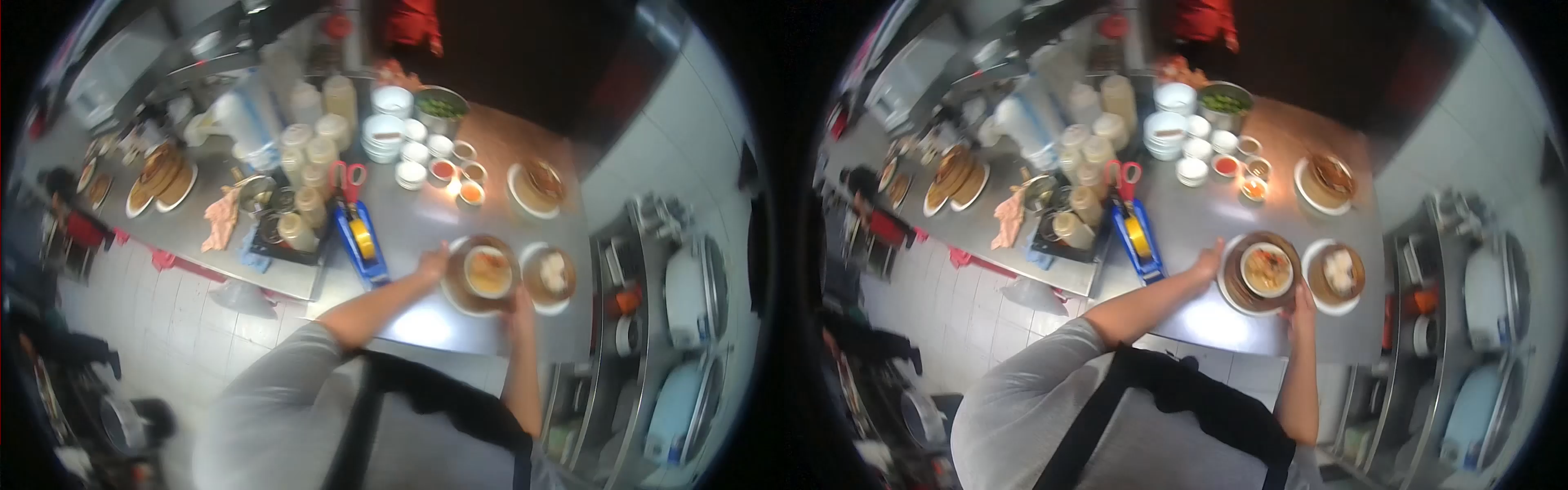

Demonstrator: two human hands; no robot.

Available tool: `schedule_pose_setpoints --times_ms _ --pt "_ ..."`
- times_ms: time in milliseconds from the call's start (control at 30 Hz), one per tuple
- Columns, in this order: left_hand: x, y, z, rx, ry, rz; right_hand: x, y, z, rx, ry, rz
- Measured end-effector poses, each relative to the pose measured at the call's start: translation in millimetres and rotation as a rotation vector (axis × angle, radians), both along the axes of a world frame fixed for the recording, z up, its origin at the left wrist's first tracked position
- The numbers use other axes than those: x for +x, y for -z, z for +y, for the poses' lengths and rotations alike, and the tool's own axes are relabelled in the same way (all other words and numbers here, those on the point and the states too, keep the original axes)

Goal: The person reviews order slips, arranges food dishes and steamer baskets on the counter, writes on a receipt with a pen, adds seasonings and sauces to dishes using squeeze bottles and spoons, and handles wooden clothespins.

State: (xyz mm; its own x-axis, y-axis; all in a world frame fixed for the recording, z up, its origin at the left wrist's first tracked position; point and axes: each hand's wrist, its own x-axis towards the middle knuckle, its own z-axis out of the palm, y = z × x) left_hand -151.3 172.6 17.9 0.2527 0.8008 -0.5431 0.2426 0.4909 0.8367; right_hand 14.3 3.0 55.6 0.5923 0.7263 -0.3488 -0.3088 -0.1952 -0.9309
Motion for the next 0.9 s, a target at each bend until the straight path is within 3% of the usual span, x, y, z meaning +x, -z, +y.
schedule_pose_setpoints --times_ms 100,167,300,400,467,500,533,600,667,733,800,833,900 --pt "-1 12 15 -0.042 0.233 -0.144 -3 3 5 0.005 0.053 -0.082" --pt "-17 -49 -2 -0.081 0.290 -0.227 -6 9 10 -0.019 0.109 -0.119" --pt "-52 -144 -37 0.146 0.444 -0.226 -6 15 0 -0.035 0.273 -0.075" --pt "-81 -150 -58 0.449 0.464 -0.642 4 12 -19 -0.001 0.447 -0.197" --pt "-137 -184 -45 1.000 0.456 -0.493 13 -4 -24 0.122 0.577 -0.262" --pt "-184 -213 -43 1.446 0.383 -0.234 22 -10 -22 0.229 0.608 -0.287" --pt "-220 -218 -27 1.509 0.211 -0.129 19 -34 -17 0.272 0.639 -0.380" --pt "-283 -213 4 1.558 -0.264 0.114 -10 -92 -10 0.393 0.686 -0.550" --pt "-362 -178 45 1.412 -0.471 0.306 -77 -165 10 0.543 0.654 -0.697" --pt "-447 -130 73 1.254 -0.280 0.701 -132 -196 31 0.615 0.510 -0.858" --pt "-491 -106 77 0.838 -0.210 0.790 -186 -213 60 0.760 0.318 -0.825" --pt "-513 -81 84 0.914 -0.141 0.777 -215 -219 76 0.865 0.202 -0.707" --pt "-553 -37 114 1.071 0.001 0.744 -303 -249 109 0.806 -0.030 -0.721"
